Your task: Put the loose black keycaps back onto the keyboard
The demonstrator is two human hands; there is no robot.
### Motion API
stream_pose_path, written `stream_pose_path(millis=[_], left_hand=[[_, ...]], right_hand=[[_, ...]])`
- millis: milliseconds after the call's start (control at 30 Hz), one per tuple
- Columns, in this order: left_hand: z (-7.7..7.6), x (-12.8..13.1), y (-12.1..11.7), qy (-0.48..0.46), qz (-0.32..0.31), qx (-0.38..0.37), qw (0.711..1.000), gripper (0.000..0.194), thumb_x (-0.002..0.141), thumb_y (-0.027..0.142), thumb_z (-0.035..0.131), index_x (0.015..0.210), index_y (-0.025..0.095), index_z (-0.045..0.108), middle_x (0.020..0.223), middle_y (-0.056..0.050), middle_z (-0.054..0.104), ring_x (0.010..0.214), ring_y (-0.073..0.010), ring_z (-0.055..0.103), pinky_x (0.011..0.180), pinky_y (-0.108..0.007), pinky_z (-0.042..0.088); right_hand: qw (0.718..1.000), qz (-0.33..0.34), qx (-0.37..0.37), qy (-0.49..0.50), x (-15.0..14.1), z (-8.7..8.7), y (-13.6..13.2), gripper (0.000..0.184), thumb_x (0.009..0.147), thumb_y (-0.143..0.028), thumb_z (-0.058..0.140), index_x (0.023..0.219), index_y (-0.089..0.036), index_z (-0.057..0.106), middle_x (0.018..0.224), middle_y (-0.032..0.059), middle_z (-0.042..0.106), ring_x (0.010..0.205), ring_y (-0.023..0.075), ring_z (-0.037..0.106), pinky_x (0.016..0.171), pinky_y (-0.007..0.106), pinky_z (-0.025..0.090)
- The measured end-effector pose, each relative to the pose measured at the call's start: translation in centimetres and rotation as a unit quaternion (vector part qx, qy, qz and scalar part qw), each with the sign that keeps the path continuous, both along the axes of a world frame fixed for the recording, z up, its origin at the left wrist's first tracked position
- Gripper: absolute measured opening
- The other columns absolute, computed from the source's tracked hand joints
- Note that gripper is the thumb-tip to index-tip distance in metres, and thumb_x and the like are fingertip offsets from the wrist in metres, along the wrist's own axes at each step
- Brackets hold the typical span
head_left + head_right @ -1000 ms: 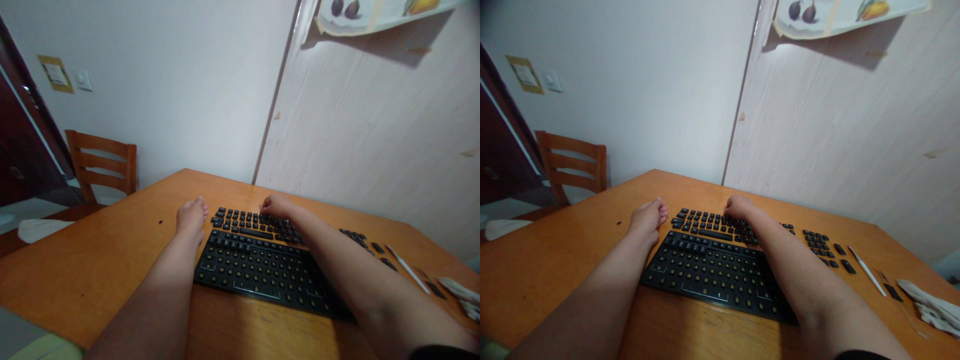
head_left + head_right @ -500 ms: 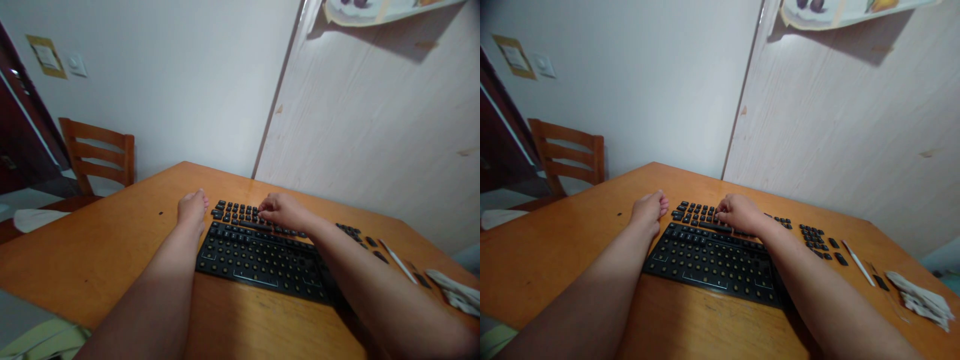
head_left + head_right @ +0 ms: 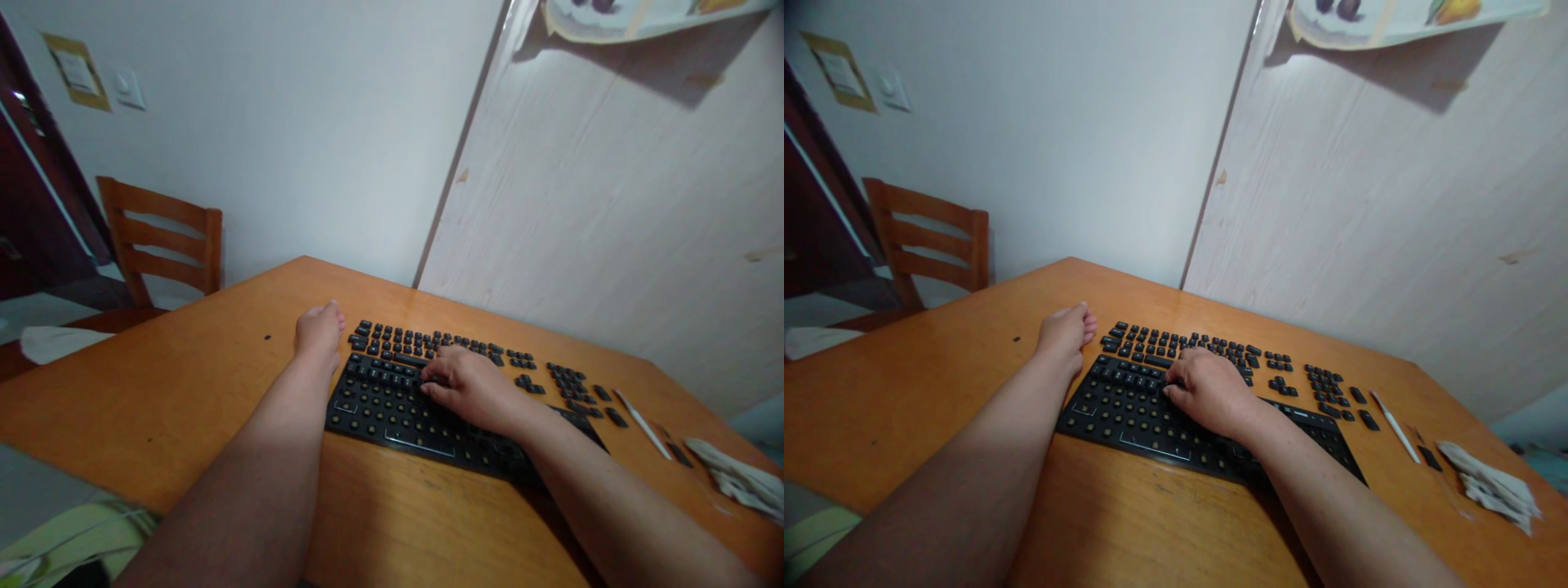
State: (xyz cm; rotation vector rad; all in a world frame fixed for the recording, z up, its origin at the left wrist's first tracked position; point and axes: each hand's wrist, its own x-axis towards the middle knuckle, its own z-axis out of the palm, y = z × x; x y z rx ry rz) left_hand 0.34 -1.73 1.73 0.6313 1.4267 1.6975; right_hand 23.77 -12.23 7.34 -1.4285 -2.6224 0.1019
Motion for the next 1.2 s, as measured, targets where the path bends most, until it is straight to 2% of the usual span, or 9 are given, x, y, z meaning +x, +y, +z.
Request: stream_pose_path(millis=[367,733,1000,1200], left_hand=[[-0.2,0.0,0.1,0.015,-0.003,0.001,1.0,0.016,0.078,0.029,0.061,0.07,0.015,0.06,0.069,-0.003,0.063,0.058,-0.0101,0.057,0.056,-0.021,0.045],[-0.1,0.0,0.0,0.015,0.0,-0.001,1.0,0.015,0.076,0.028,0.061,0.069,0.015,0.06,0.068,-0.002,0.063,0.058,-0.01,0.057,0.057,-0.022,0.046],[-0.3,0.0,0.1,0.015,-0.004,0.004,1.0,0.017,0.077,0.031,0.062,0.071,0.016,0.06,0.068,-0.003,0.063,0.057,-0.0101,0.056,0.054,-0.022,0.043],[-0.4,0.0,0.3,0.028,-0.001,0.0,1.0,0.016,0.077,0.031,0.062,0.07,0.016,0.06,0.068,-0.003,0.063,0.057,-0.0103,0.056,0.055,-0.022,0.043]], right_hand=[[0.999,0.01,0.022,-0.027,-0.5,-0.4,-0.1,0.015,0.09,-0.029,0.062,0.094,-0.022,0.075,0.09,0.0044,0.067,0.088,0.019,0.057,0.076,0.03,0.041],[0.998,-0.009,0.016,-0.059,-1.1,0.1,-0.3,0.017,0.09,-0.029,0.061,0.094,-0.022,0.076,0.092,0.0054,0.068,0.091,0.0203,0.058,0.077,0.031,0.043],[0.997,-0.023,0.013,-0.069,-1.5,-0.1,-0.5,0.018,0.092,-0.026,0.06,0.086,-0.02,0.076,0.086,0.006,0.066,0.088,0.019,0.059,0.077,0.03,0.043],[0.994,-0.036,0.046,-0.096,-1.9,-0.8,-0.8,0.024,0.093,-0.025,0.056,0.079,-0.018,0.074,0.083,0.0064,0.067,0.085,0.0197,0.059,0.075,0.03,0.042]])
